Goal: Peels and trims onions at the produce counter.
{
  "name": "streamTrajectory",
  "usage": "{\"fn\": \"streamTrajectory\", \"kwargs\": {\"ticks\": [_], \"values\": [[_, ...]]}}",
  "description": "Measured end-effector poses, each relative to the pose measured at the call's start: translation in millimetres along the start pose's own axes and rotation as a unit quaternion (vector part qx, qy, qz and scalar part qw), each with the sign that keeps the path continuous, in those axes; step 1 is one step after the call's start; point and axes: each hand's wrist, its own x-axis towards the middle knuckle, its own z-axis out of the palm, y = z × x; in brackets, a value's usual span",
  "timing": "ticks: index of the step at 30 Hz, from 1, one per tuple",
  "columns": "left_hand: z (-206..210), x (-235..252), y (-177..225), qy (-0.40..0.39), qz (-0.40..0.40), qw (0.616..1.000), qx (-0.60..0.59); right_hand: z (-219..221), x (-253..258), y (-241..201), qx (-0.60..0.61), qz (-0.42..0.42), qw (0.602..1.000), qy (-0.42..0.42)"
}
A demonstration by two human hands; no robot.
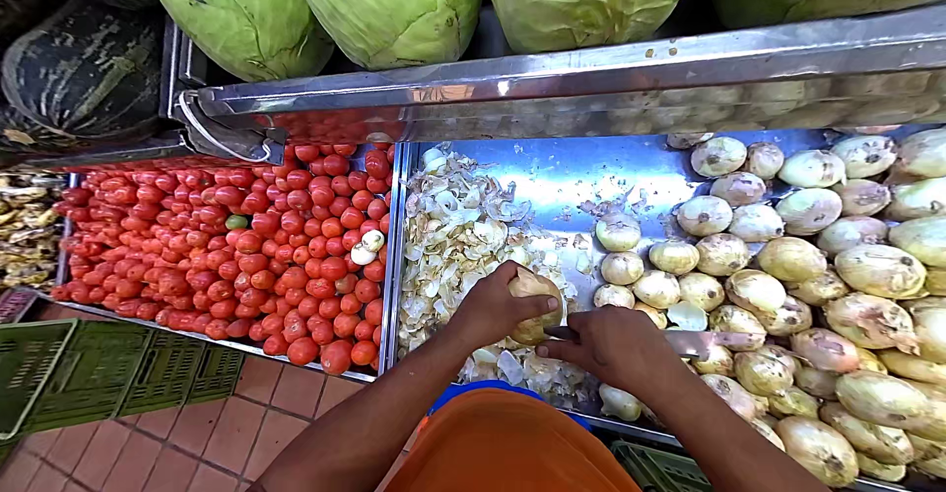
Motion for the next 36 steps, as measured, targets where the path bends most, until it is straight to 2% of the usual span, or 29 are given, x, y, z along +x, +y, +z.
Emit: {"fn": "streamTrajectory", "kwargs": {"ticks": [3,9,13,19,24,32,34,36], "values": [[9,1,0,0.012,-0.009,0.999,0.03,2,3,-1,0.013,-0.016,1.0,-0.01],[7,6,-6,0.023,0.0,1.0,-0.015,8,-2,17,-0.006,-0.018,0.997,0.074],[8,5,-6,0.021,0.006,1.0,-0.01,7,-3,15,-0.029,0.006,0.999,0.045],[14,3,-1,0.015,0.0,1.0,0.027,13,-1,12,0.005,-0.034,0.998,0.051],[10,2,-4,0.019,0.007,1.0,0.016,11,-8,19,-0.031,0.013,0.998,0.043],[18,1,-1,-0.001,-0.009,0.999,0.045,19,-3,17,-0.006,-0.039,0.998,0.041],[22,-2,1,0.024,-0.011,0.998,0.062,24,-1,17,0.002,-0.051,0.996,0.067],[32,-7,4,0.068,0.003,0.992,0.104,39,2,15,0.008,-0.096,0.981,0.17]]}}
